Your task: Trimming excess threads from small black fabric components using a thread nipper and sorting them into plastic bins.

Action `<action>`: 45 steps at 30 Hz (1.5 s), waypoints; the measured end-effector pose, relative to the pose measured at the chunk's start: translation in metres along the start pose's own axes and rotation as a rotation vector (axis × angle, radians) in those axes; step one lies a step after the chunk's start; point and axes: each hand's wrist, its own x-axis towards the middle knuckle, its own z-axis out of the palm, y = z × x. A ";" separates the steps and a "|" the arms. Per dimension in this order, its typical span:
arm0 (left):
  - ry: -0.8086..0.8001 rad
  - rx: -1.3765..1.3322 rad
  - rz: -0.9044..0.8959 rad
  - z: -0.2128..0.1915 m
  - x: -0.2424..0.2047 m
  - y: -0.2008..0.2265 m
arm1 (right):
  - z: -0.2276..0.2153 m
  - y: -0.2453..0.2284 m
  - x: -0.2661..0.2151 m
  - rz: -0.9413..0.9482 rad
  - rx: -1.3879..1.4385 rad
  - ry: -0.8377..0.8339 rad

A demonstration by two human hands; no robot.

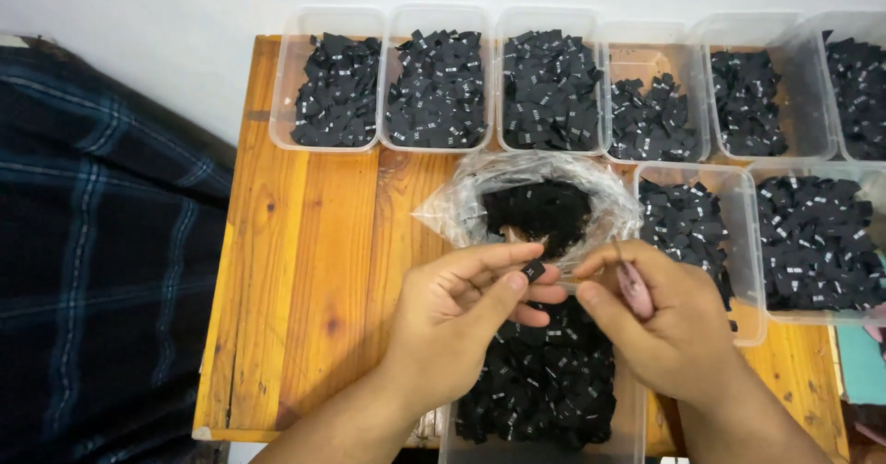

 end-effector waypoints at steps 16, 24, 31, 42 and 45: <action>-0.133 0.281 0.109 0.012 -0.009 0.007 | 0.010 -0.004 0.000 0.066 -0.092 0.023; -0.034 0.479 0.303 0.012 -0.010 -0.001 | -0.009 -0.003 0.004 -0.121 0.026 0.065; 0.072 0.803 0.562 0.021 -0.002 0.018 | -0.106 0.068 -0.006 -0.044 -0.152 0.340; 0.150 0.915 0.626 0.017 0.006 0.013 | -0.116 0.108 -0.005 0.489 0.039 0.584; 0.151 0.905 0.648 0.010 0.008 0.011 | -0.110 0.105 0.000 0.478 0.063 0.576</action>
